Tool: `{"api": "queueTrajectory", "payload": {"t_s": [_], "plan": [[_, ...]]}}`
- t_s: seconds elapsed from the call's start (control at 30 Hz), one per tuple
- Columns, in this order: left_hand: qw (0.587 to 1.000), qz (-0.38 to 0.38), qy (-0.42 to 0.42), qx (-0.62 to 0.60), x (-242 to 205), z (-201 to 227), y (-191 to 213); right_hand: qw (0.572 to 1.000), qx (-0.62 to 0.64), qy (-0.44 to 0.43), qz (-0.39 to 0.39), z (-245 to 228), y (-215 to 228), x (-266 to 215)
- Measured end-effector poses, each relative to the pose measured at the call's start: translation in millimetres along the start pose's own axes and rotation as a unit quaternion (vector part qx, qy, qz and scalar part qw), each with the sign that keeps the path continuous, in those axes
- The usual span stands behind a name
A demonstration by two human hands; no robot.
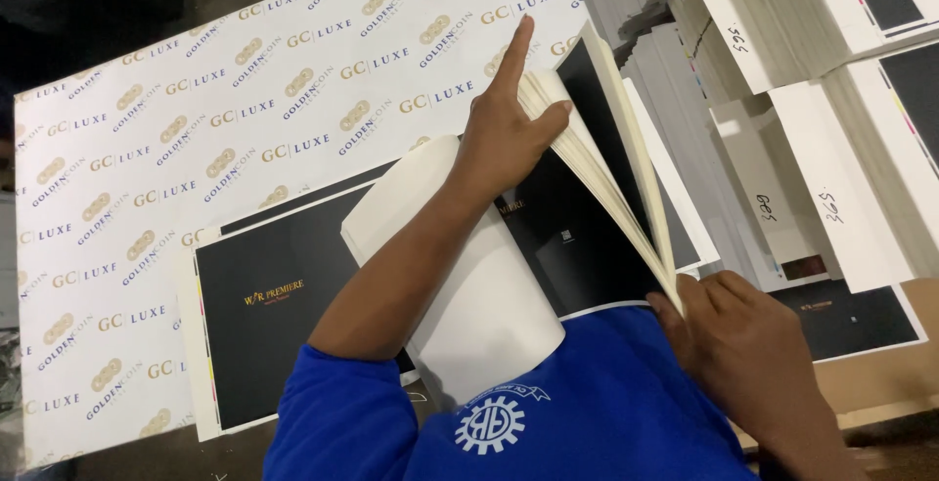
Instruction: The person flips through the pages of a black book to check its contents, then places it on a stack of similar books. They repeat this process by picking up another book, flipping through its pages, and adding it to the pile.
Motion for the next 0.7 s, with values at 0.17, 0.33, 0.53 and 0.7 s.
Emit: {"api": "queueTrajectory", "payload": {"t_s": [0.17,0.33,0.53,0.7], "plan": [[0.997,0.014,0.070,-0.007,-3,12,9,0.980,-0.112,0.147,0.080,-47,17,-8],[0.998,0.038,0.045,0.017,-2,16,13,0.977,-0.095,0.188,0.043,-61,15,-7],[0.999,0.030,0.028,0.024,2,6,12,0.985,-0.064,0.159,0.032,-57,20,-5],[0.999,0.027,0.040,0.023,0,8,13,0.984,-0.047,0.163,0.053,-56,22,-6]]}}
Point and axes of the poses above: each hand's wrist, its own x-axis towards the middle knuckle, its own y-axis out of the back of the hand, z = x × y, the point moved 8 cm from there along x, towards the middle knuckle, and after that the axes turned 6 degrees about -x, right-handed, at the moved point
